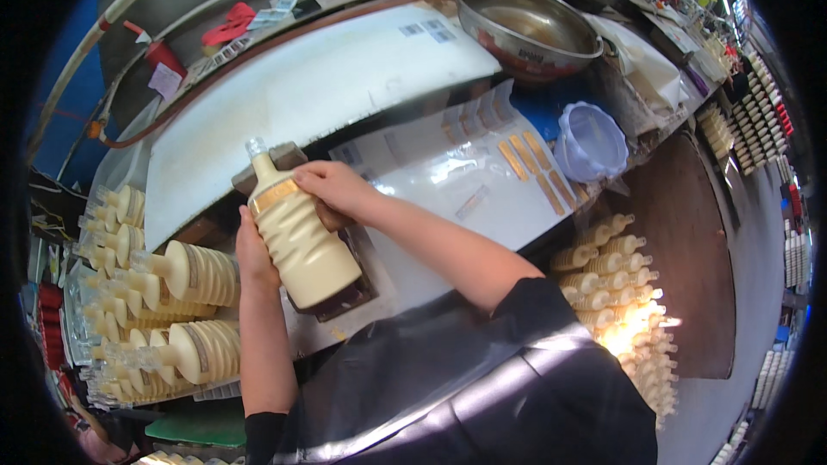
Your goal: The person applies rectangular labels to the bodies of cream-colored plastic bottles. They pick up a bottle, smooth a label onto its surface, and place it back on the table. The process is repeated for multiple bottles in a production setting.
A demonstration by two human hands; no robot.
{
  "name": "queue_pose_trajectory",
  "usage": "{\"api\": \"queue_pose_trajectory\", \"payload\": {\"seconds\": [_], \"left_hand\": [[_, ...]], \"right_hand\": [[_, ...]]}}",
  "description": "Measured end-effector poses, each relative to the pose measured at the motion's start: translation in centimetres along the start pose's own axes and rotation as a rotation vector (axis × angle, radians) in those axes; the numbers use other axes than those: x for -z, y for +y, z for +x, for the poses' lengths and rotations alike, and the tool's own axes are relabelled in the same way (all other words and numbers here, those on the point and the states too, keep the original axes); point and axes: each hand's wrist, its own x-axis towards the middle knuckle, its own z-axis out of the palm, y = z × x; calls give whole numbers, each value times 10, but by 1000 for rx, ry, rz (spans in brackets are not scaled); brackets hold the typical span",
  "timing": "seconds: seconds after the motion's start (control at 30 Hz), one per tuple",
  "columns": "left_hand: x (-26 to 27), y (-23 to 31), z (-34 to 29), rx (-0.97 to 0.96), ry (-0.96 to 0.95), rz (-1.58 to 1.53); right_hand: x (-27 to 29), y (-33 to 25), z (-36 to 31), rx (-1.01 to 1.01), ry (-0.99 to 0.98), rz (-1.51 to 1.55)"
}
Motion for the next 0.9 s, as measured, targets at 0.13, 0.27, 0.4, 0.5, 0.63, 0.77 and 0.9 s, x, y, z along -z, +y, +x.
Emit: {"api": "queue_pose_trajectory", "payload": {"seconds": [0.13, 0.27, 0.4, 0.5, 0.63, 0.77, 0.9], "left_hand": [[1, -2, -12, 2, 56, -10], [-2, -8, -59, -189, 25, 136], [-6, -21, -94, -313, -63, 555], [-8, -28, -94, -312, -51, 410], [-7, -35, -93, -392, -41, 417], [-5, -38, -92, -401, -27, 413], [-6, -40, -92, -421, -19, 401]], "right_hand": [[8, 3, -23, 35, 89, -325], [47, 8, -67, 58, 104, -703], [97, 11, -92, 38, 257, -888], [132, 9, -95, 134, 412, -1119], [178, -2, -80, 357, 594, -1409], [209, -11, -59, 428, 664, -1489], [220, -12, -43, 415, 707, -1552]]}}
